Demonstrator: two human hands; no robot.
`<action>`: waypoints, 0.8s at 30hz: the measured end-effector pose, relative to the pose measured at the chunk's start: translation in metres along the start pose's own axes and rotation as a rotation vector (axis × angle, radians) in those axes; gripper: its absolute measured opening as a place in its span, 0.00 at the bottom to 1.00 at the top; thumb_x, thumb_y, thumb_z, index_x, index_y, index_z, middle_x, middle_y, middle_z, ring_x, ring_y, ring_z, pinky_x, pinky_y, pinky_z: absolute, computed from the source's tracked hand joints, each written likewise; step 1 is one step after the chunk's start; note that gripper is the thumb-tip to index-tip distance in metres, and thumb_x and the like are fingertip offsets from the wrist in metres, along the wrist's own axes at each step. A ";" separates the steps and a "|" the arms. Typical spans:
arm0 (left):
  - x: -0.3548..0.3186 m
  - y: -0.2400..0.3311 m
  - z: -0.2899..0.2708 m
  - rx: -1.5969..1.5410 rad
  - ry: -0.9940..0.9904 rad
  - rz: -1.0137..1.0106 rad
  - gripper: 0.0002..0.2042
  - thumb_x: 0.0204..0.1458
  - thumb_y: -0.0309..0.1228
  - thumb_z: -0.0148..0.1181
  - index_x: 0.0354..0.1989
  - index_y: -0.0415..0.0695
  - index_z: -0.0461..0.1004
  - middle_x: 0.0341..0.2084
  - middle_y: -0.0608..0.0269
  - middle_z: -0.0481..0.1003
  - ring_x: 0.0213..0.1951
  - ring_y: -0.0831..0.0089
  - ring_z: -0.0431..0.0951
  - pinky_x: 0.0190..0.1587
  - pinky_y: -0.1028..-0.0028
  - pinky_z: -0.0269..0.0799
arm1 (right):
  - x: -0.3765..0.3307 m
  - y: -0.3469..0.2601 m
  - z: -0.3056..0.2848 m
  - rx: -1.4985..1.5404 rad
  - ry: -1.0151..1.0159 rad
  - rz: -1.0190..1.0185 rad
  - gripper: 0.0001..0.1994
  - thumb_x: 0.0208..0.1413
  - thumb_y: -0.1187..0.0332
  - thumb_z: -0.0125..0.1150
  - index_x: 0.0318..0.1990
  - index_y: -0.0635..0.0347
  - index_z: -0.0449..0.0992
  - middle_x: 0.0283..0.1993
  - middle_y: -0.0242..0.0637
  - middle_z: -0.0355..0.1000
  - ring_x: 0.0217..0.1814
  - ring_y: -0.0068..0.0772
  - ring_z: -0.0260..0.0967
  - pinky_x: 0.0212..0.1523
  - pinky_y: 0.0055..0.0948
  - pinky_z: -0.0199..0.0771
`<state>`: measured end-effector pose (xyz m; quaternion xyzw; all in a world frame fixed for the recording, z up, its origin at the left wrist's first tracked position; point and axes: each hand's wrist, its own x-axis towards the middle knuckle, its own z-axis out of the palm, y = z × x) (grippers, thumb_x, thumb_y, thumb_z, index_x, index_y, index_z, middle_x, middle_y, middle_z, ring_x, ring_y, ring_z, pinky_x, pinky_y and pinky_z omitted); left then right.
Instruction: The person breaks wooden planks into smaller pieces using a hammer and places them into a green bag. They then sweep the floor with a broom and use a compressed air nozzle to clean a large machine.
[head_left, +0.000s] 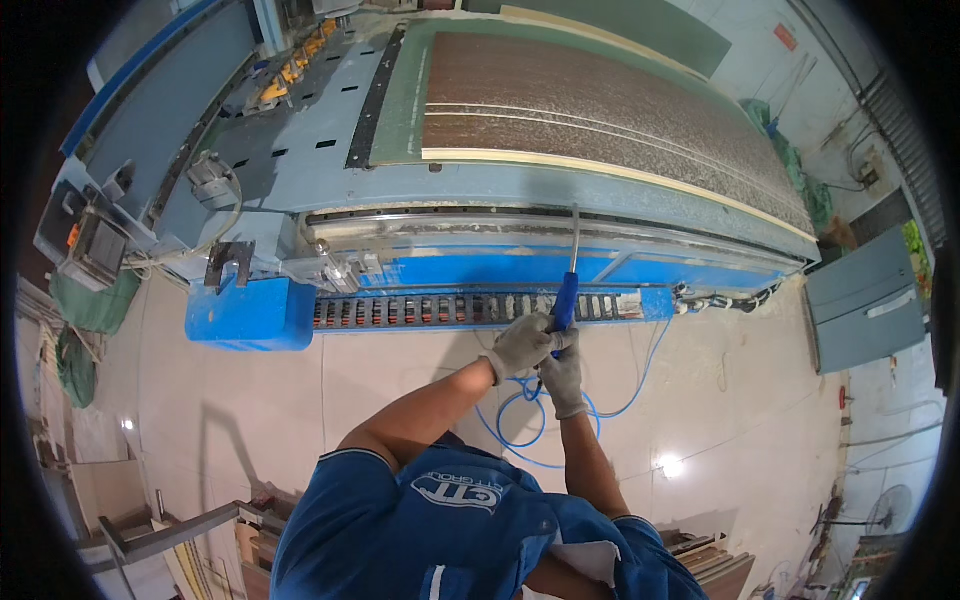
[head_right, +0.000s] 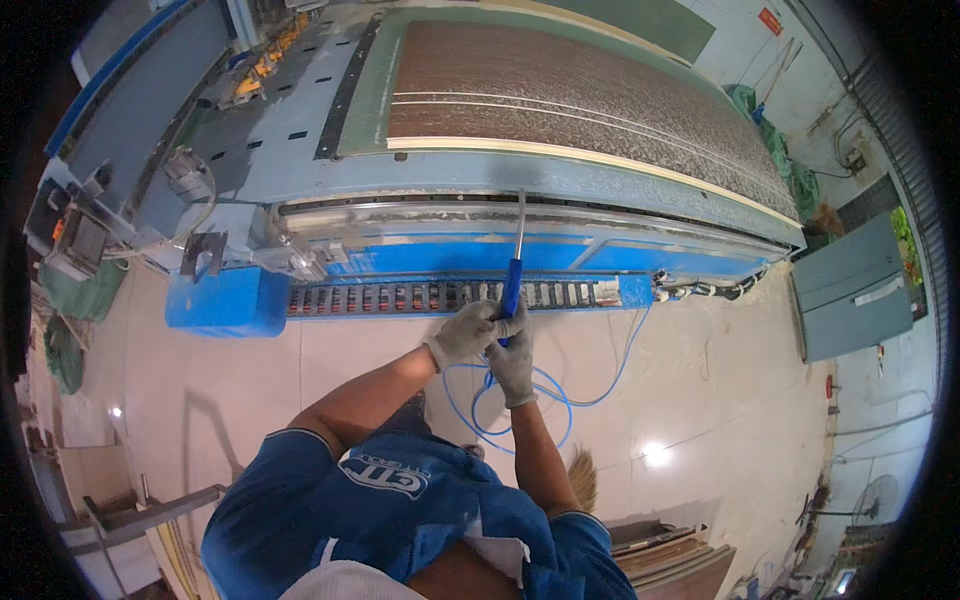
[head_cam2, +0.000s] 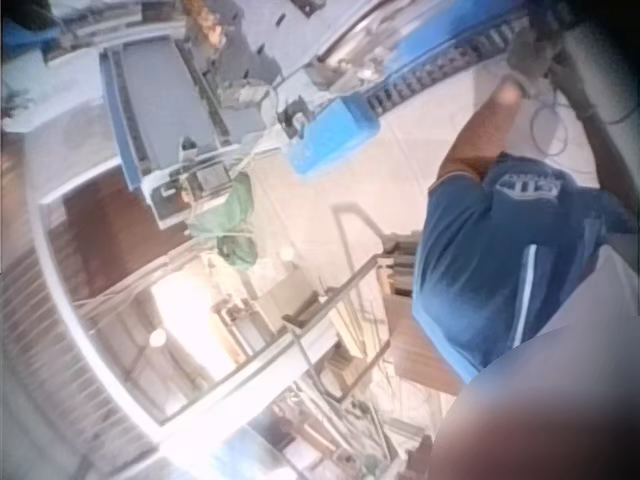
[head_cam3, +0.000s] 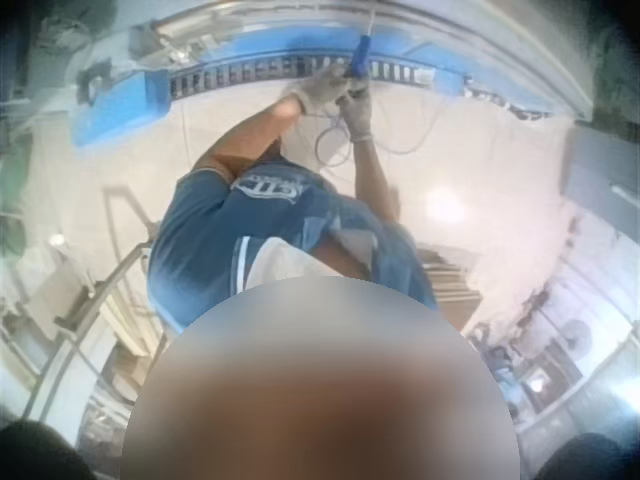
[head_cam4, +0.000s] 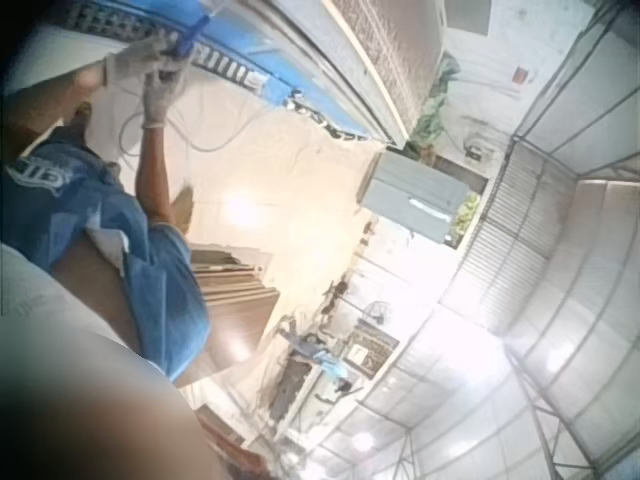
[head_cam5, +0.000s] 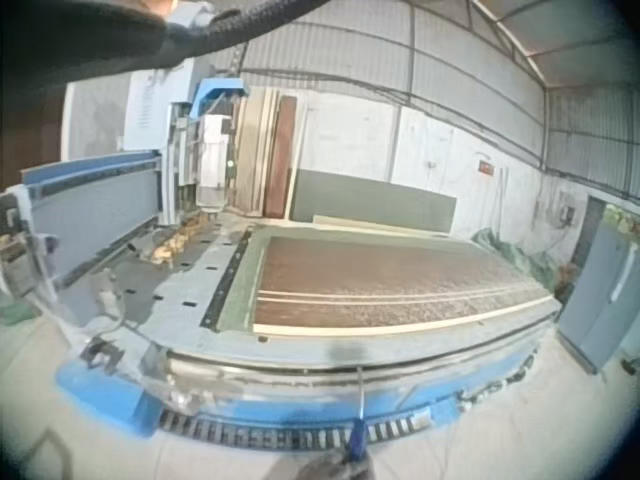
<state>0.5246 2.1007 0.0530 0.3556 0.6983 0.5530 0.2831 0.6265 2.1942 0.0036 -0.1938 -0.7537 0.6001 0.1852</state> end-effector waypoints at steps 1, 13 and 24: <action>0.001 -0.002 -0.007 0.016 -0.007 0.051 0.21 0.54 0.46 0.62 0.33 0.35 0.78 0.24 0.47 0.77 0.28 0.64 0.78 0.33 0.65 0.70 | 0.005 -0.001 0.003 -0.114 -0.002 -0.084 0.29 0.53 0.70 0.64 0.62 0.64 0.63 0.56 0.41 0.65 0.52 0.31 0.67 0.50 0.27 0.70; -0.022 -0.049 -0.046 -0.650 0.286 -0.035 0.13 0.60 0.36 0.60 0.45 0.41 0.70 0.37 0.65 0.74 0.40 0.78 0.74 0.43 0.75 0.72 | 0.057 0.010 0.052 0.042 -0.164 0.134 0.17 0.59 0.63 0.61 0.50 0.65 0.73 0.40 0.43 0.77 0.42 0.29 0.76 0.42 0.29 0.74; -0.052 -0.108 -0.015 -0.380 0.654 0.156 0.23 0.49 0.34 0.71 0.48 0.39 0.66 0.32 0.69 0.65 0.35 0.79 0.68 0.38 0.75 0.69 | 0.150 -0.021 0.103 0.431 0.005 0.303 0.18 0.61 0.51 0.57 0.25 0.52 0.70 0.15 0.29 0.64 0.13 0.19 0.60 0.14 0.22 0.60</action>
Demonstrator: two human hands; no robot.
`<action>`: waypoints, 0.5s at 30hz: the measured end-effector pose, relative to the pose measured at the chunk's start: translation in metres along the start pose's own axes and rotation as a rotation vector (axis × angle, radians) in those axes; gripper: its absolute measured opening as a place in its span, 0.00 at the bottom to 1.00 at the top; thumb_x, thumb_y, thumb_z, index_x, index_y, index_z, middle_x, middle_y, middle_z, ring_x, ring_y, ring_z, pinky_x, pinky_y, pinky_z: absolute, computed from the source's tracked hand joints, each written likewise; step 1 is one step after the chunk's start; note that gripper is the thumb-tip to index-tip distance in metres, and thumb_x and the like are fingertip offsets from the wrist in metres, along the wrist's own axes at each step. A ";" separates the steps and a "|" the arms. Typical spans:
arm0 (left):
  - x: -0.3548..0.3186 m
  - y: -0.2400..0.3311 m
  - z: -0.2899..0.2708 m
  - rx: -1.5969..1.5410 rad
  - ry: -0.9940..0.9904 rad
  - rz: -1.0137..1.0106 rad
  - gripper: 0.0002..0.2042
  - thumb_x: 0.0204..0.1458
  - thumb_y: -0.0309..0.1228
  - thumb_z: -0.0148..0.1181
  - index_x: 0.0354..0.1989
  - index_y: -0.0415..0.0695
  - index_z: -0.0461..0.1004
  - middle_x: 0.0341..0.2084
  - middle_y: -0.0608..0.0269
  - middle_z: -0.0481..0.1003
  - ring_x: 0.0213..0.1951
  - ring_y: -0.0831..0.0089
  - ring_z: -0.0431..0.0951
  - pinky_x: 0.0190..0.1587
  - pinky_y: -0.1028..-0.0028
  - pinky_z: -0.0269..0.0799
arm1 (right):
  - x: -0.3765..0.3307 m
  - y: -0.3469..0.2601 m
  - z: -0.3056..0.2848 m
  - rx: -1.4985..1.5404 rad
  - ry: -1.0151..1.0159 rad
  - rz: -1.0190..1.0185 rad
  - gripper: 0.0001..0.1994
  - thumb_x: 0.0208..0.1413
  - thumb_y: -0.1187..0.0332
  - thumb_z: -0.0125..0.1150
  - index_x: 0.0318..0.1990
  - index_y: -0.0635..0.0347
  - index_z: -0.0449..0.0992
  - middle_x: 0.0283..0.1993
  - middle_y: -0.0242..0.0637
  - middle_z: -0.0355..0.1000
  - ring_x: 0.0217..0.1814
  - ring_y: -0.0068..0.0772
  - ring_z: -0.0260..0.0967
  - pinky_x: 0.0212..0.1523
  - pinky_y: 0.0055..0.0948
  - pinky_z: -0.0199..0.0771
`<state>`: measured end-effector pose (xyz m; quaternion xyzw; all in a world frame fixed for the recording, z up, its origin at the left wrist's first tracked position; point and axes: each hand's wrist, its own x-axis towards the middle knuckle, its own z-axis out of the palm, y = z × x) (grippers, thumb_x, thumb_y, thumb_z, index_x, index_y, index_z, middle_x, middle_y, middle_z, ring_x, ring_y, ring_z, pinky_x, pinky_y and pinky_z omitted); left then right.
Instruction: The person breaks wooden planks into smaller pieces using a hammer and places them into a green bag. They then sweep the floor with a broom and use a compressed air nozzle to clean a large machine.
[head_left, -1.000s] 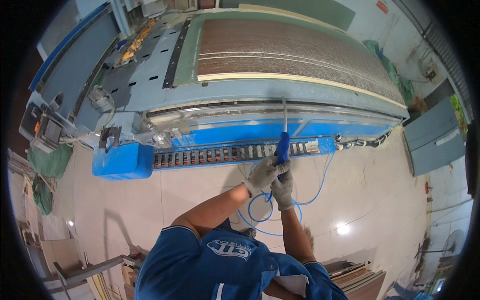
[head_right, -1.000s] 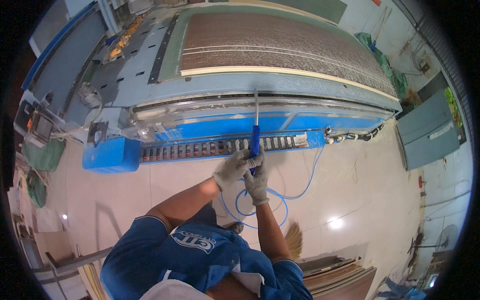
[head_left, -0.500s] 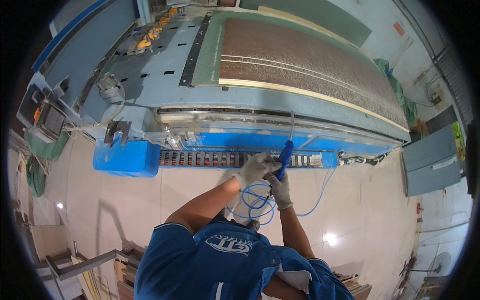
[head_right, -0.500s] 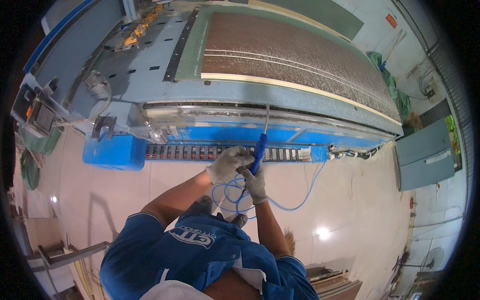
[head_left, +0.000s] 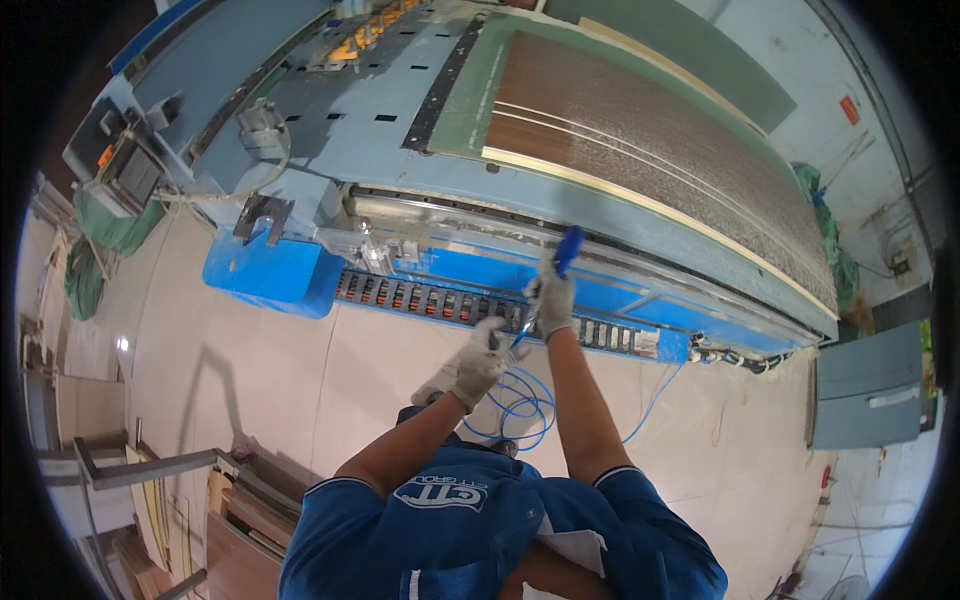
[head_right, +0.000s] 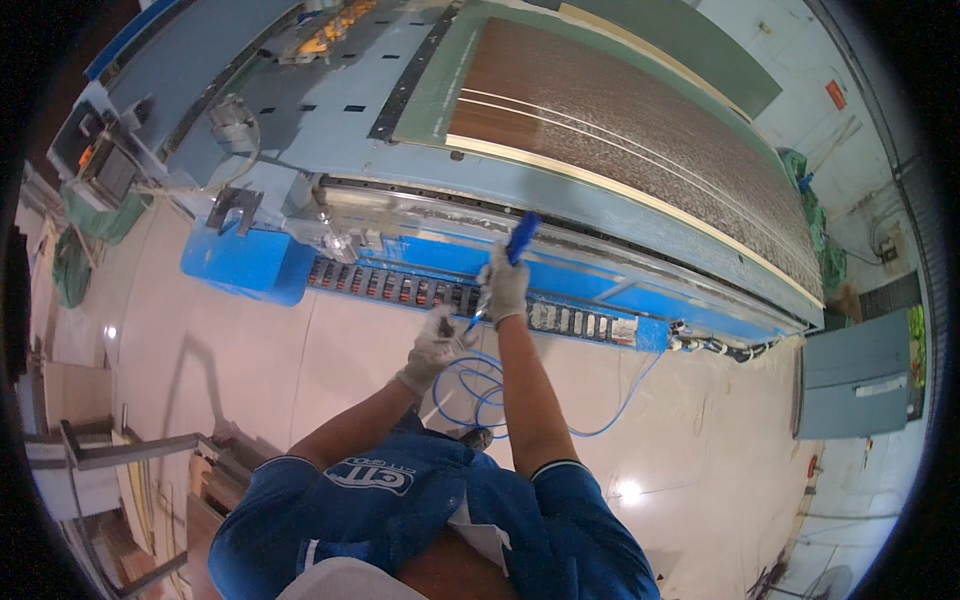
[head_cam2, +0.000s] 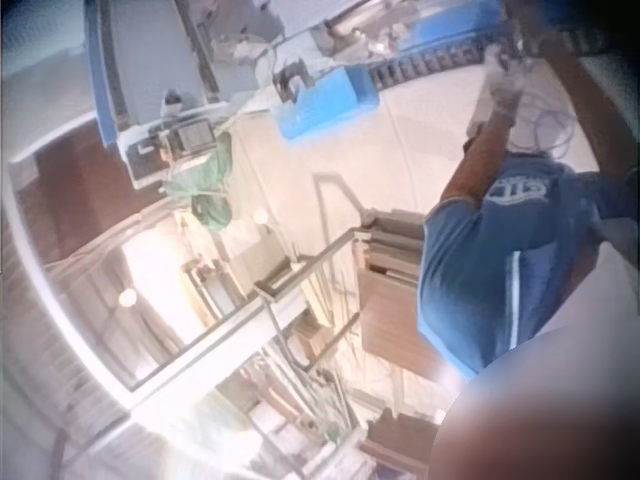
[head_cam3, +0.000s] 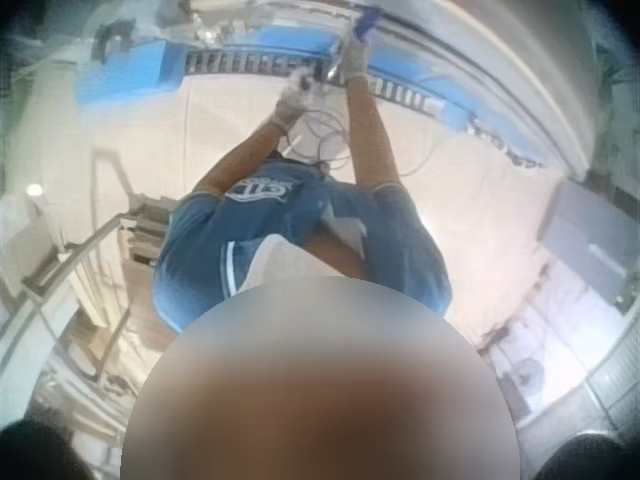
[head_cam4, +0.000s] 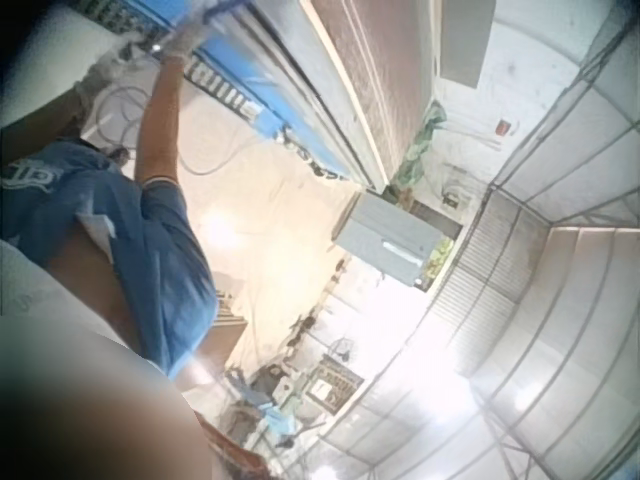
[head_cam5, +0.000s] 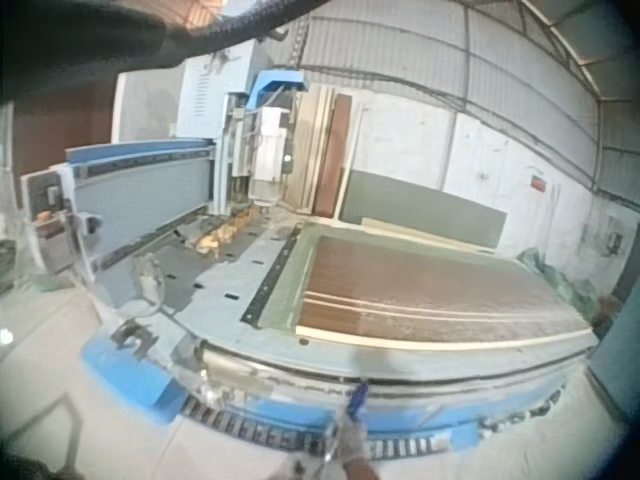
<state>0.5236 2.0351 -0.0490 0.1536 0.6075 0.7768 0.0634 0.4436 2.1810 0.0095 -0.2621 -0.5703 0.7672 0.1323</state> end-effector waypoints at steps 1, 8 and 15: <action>-0.005 0.000 -0.009 0.187 -0.219 -0.248 0.20 0.50 0.33 0.70 0.47 0.39 0.70 0.33 0.64 0.71 0.37 0.76 0.72 0.39 0.74 0.70 | 0.002 -0.006 -0.001 -0.024 -0.055 0.023 0.18 0.61 0.51 0.58 0.26 0.52 0.70 0.15 0.29 0.63 0.13 0.19 0.60 0.14 0.22 0.60; -0.040 -0.010 -0.044 0.672 -0.547 -0.650 0.26 0.51 0.54 0.62 0.45 0.42 0.78 0.36 0.50 0.80 0.41 0.57 0.80 0.46 0.63 0.72 | 0.002 0.003 -0.014 -0.112 -0.098 0.071 0.18 0.59 0.51 0.61 0.33 0.58 0.70 0.17 0.31 0.66 0.16 0.24 0.64 0.15 0.26 0.62; -0.076 -0.038 -0.142 1.106 -0.625 -0.648 0.25 0.51 0.57 0.58 0.31 0.44 0.81 0.25 0.54 0.80 0.34 0.56 0.81 0.39 0.59 0.73 | 0.057 -0.054 -0.100 0.010 0.274 0.042 0.20 0.58 0.51 0.63 0.26 0.56 0.68 0.16 0.31 0.64 0.15 0.26 0.64 0.15 0.28 0.60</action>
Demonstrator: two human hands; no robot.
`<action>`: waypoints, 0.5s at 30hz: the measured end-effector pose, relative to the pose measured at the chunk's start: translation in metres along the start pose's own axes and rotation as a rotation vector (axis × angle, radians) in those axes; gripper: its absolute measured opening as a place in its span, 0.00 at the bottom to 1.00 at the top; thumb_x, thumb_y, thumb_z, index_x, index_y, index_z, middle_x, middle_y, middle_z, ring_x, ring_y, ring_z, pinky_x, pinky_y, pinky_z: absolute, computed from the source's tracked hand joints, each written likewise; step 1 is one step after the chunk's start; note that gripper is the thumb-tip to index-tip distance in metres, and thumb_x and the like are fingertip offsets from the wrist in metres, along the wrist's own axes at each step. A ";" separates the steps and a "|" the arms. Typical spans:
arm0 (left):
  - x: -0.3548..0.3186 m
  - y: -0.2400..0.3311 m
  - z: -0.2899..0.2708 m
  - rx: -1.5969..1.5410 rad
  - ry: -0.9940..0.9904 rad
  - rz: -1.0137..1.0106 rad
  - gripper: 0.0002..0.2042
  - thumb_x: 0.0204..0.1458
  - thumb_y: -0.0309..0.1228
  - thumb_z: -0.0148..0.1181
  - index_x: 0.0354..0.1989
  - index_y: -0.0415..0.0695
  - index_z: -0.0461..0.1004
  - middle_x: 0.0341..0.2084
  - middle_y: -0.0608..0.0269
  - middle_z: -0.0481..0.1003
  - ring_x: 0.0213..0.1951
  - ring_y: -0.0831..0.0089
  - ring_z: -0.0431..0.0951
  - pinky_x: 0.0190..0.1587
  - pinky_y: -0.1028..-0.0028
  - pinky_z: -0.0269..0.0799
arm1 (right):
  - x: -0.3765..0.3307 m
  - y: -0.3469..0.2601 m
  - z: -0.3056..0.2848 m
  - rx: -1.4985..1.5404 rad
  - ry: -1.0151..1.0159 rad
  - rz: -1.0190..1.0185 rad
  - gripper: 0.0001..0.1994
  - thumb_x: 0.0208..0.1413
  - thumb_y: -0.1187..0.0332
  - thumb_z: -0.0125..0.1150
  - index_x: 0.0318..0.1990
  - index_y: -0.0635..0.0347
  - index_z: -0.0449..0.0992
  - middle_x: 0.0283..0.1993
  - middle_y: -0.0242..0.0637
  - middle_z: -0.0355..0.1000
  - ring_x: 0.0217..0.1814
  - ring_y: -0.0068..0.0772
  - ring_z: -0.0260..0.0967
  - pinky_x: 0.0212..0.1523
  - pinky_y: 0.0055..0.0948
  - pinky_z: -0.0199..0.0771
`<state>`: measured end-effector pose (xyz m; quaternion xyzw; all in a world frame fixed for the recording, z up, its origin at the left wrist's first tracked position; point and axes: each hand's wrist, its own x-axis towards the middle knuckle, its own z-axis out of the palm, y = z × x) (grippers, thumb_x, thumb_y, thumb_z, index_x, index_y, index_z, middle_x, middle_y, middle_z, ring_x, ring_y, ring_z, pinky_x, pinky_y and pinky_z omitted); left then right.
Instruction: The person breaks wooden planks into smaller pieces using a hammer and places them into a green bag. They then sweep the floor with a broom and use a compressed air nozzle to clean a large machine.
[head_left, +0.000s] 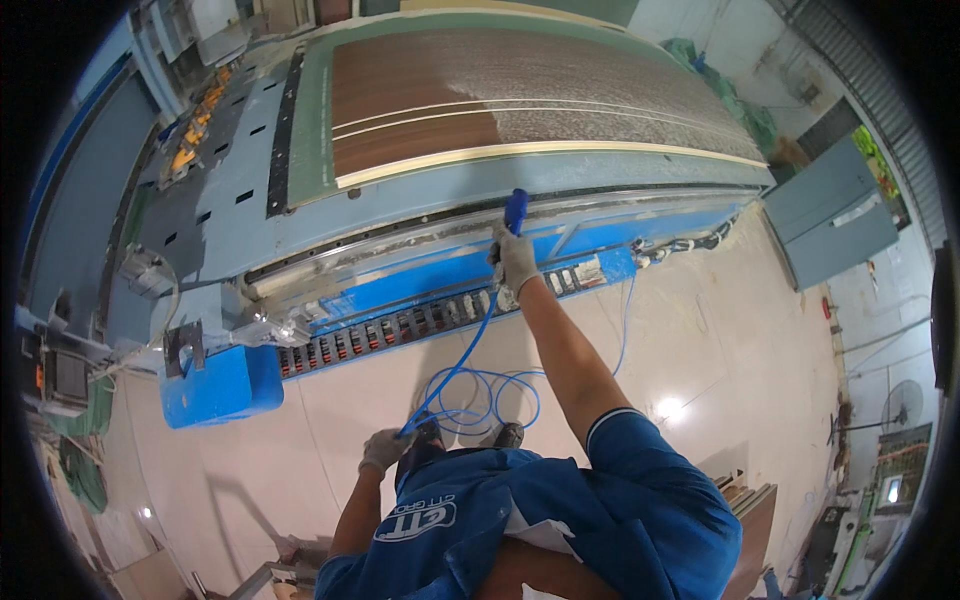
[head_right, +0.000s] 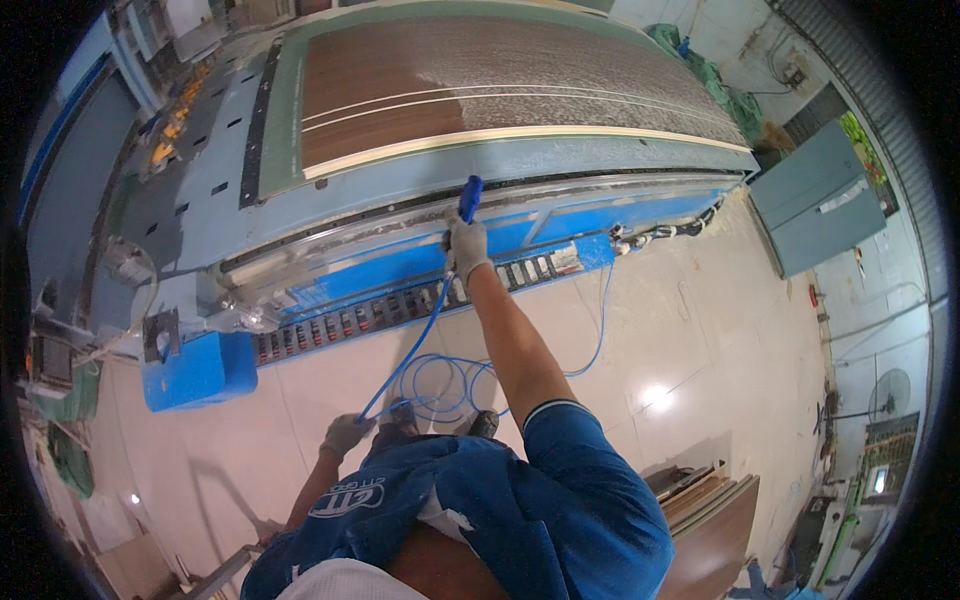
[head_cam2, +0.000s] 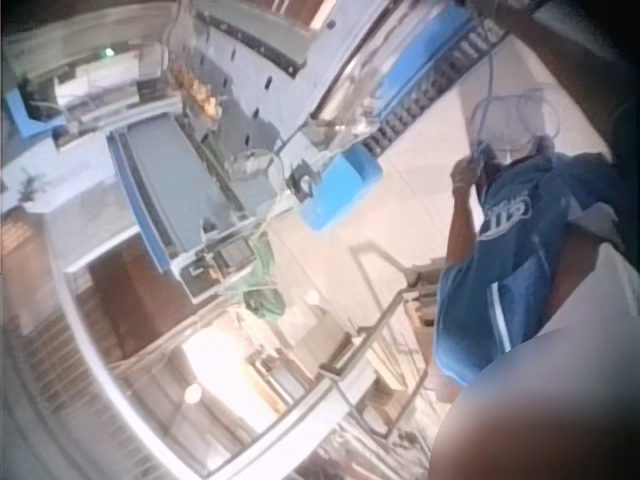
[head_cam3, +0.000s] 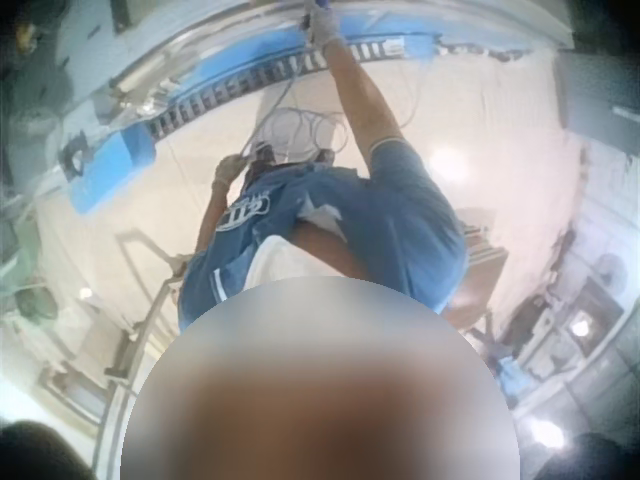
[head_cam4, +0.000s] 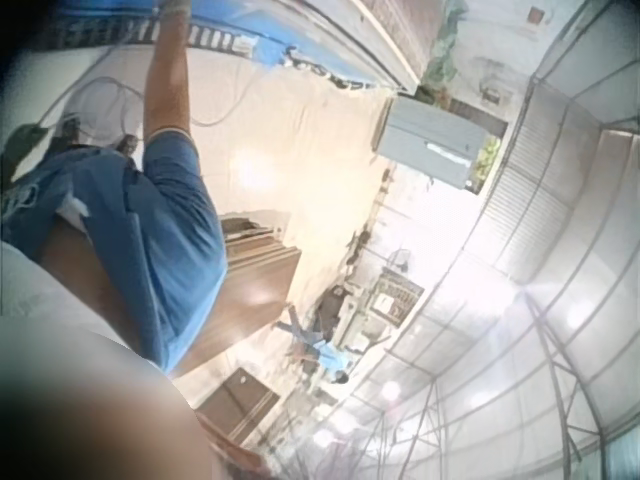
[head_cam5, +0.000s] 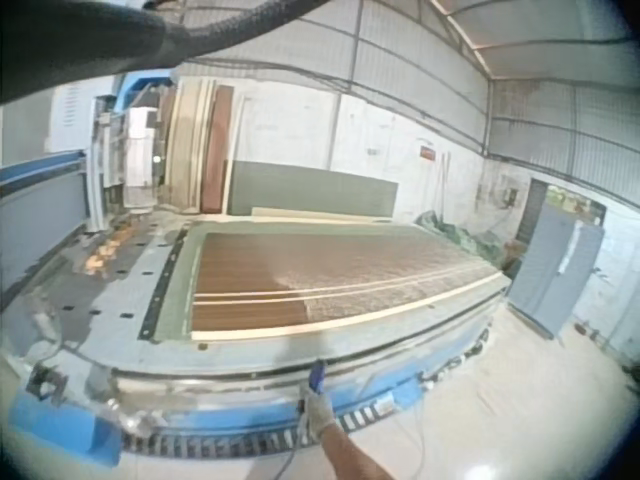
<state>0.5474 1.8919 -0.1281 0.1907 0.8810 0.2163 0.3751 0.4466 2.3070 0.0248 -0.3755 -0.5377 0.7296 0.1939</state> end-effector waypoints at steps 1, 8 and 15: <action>-0.003 -0.016 0.002 0.051 -0.010 -0.056 0.25 0.50 0.57 0.58 0.29 0.44 0.81 0.24 0.54 0.80 0.33 0.56 0.81 0.38 0.60 0.73 | 0.007 -0.008 -0.009 0.003 0.046 -0.001 0.20 0.58 0.51 0.63 0.26 0.56 0.68 0.16 0.31 0.64 0.15 0.26 0.64 0.15 0.28 0.60; -0.005 -0.068 -0.017 -0.033 0.149 -0.153 0.24 0.51 0.58 0.58 0.25 0.47 0.82 0.23 0.56 0.80 0.31 0.59 0.81 0.37 0.62 0.73 | 0.013 -0.009 -0.030 -0.039 0.077 -0.066 0.18 0.58 0.54 0.63 0.27 0.59 0.69 0.17 0.31 0.64 0.15 0.26 0.63 0.16 0.28 0.61; 0.028 -0.019 -0.037 0.052 0.251 -0.065 0.24 0.53 0.55 0.58 0.26 0.45 0.82 0.23 0.53 0.80 0.30 0.59 0.81 0.35 0.63 0.73 | 0.046 -0.020 -0.103 0.067 0.289 -0.118 0.19 0.58 0.54 0.63 0.28 0.60 0.68 0.17 0.31 0.64 0.14 0.27 0.61 0.13 0.28 0.59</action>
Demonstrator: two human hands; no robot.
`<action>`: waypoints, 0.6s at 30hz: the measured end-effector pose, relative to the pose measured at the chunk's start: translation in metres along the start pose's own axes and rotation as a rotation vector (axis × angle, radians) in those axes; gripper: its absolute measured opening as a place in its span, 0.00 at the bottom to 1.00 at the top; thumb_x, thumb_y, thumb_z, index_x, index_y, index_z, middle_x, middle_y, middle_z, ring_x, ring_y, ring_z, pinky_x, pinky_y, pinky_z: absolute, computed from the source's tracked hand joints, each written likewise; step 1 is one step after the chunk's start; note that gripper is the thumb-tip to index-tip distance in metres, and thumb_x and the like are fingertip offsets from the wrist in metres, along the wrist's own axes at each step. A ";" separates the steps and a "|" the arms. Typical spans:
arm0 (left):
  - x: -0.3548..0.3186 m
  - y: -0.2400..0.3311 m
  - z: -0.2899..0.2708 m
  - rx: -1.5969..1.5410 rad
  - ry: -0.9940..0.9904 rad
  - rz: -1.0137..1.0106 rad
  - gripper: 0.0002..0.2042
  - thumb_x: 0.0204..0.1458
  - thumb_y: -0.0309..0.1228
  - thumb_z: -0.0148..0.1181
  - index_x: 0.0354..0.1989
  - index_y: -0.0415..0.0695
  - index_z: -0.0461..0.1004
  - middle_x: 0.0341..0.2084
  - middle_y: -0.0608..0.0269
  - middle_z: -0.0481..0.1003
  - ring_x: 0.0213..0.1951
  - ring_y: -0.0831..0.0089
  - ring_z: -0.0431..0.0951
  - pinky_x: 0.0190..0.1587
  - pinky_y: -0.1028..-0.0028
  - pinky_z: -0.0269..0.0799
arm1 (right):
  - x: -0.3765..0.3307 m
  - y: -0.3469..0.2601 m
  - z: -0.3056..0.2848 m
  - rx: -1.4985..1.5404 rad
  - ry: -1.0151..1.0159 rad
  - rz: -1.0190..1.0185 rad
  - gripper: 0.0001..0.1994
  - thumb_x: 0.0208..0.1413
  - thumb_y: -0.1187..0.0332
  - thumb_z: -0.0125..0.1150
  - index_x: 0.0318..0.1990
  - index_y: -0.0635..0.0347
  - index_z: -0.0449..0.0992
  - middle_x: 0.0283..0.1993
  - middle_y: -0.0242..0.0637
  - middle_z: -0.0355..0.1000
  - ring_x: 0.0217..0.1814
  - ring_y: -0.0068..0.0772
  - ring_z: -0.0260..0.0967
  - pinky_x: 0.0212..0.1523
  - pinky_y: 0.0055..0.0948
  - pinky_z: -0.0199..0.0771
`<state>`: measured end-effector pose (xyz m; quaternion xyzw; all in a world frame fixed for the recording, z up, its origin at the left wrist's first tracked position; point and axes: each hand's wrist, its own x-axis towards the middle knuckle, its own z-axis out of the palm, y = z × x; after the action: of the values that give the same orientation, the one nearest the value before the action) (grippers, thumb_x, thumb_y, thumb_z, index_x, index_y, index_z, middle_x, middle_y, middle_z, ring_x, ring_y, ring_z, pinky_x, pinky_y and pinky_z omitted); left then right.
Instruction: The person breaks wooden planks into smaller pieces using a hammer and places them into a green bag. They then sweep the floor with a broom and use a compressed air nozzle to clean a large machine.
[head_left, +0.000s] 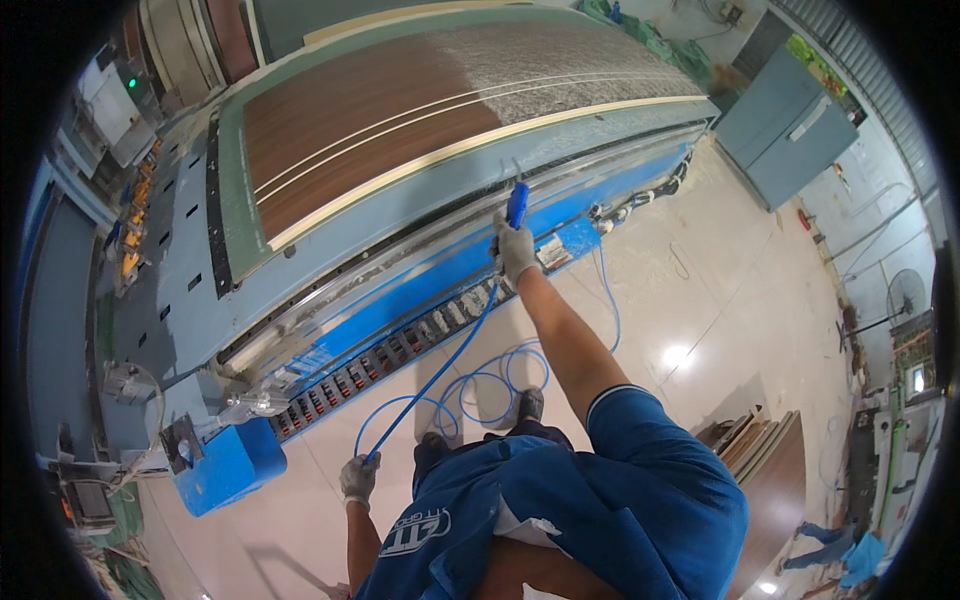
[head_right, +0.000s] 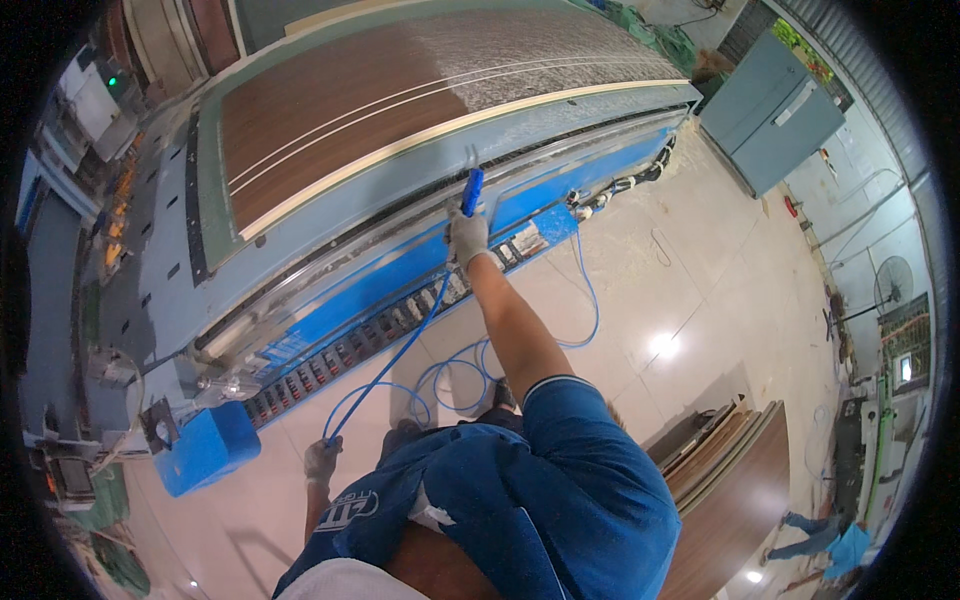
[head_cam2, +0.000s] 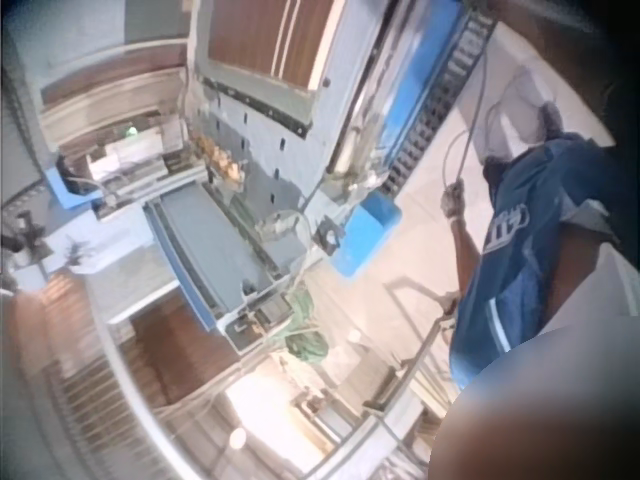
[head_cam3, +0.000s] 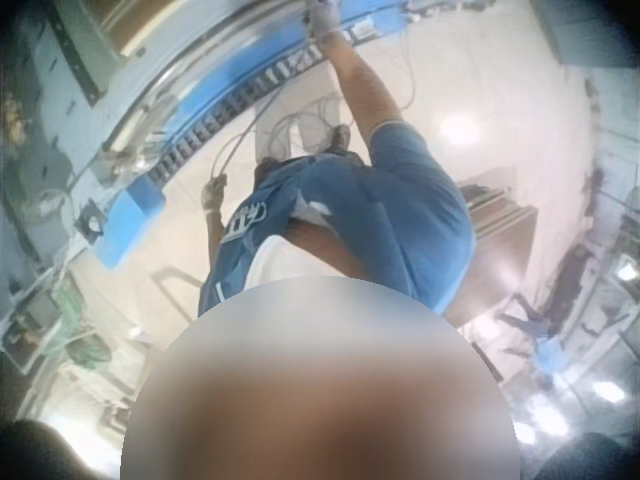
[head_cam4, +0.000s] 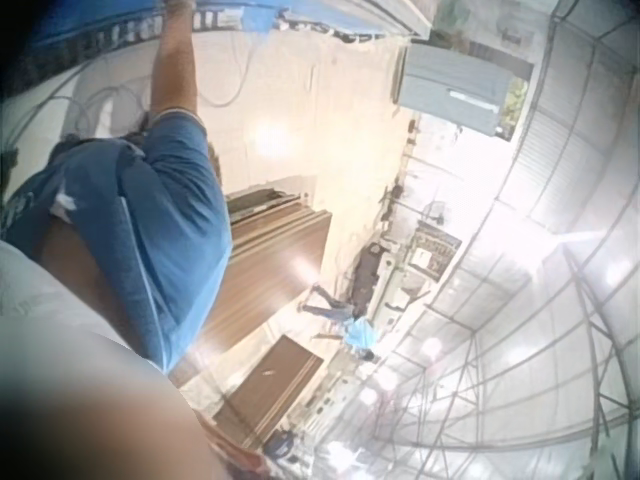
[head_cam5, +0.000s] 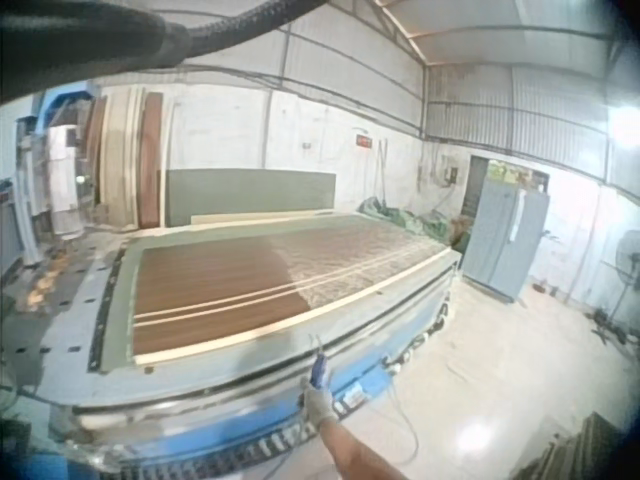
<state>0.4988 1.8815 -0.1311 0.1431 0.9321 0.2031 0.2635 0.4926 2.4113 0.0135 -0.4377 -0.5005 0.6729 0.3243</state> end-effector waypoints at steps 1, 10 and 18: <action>0.006 0.015 0.004 0.002 0.022 0.037 0.23 0.53 0.55 0.59 0.26 0.44 0.82 0.23 0.53 0.80 0.30 0.59 0.81 0.35 0.63 0.73 | 0.015 -0.009 -0.014 -0.012 0.010 -0.009 0.19 0.58 0.54 0.63 0.28 0.60 0.68 0.17 0.31 0.63 0.13 0.27 0.61 0.13 0.28 0.59; 0.015 0.162 0.076 -0.018 -0.010 0.070 0.21 0.51 0.54 0.60 0.27 0.45 0.80 0.23 0.49 0.78 0.31 0.50 0.78 0.35 0.58 0.71 | 0.094 -0.060 -0.128 0.025 -0.065 -0.066 0.20 0.58 0.49 0.61 0.26 0.56 0.70 0.18 0.31 0.67 0.14 0.26 0.62 0.14 0.27 0.59; -0.003 0.203 0.112 0.110 -0.022 -0.053 0.19 0.49 0.51 0.64 0.28 0.46 0.80 0.23 0.51 0.77 0.30 0.51 0.78 0.34 0.60 0.71 | 0.099 0.008 -0.161 0.061 -0.313 0.177 0.21 0.60 0.50 0.60 0.27 0.59 0.70 0.19 0.34 0.68 0.15 0.26 0.64 0.15 0.28 0.62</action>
<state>0.5953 2.0922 -0.1253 0.1347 0.9424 0.1430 0.2707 0.5993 2.5585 -0.0386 -0.3600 -0.4836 0.7736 0.1951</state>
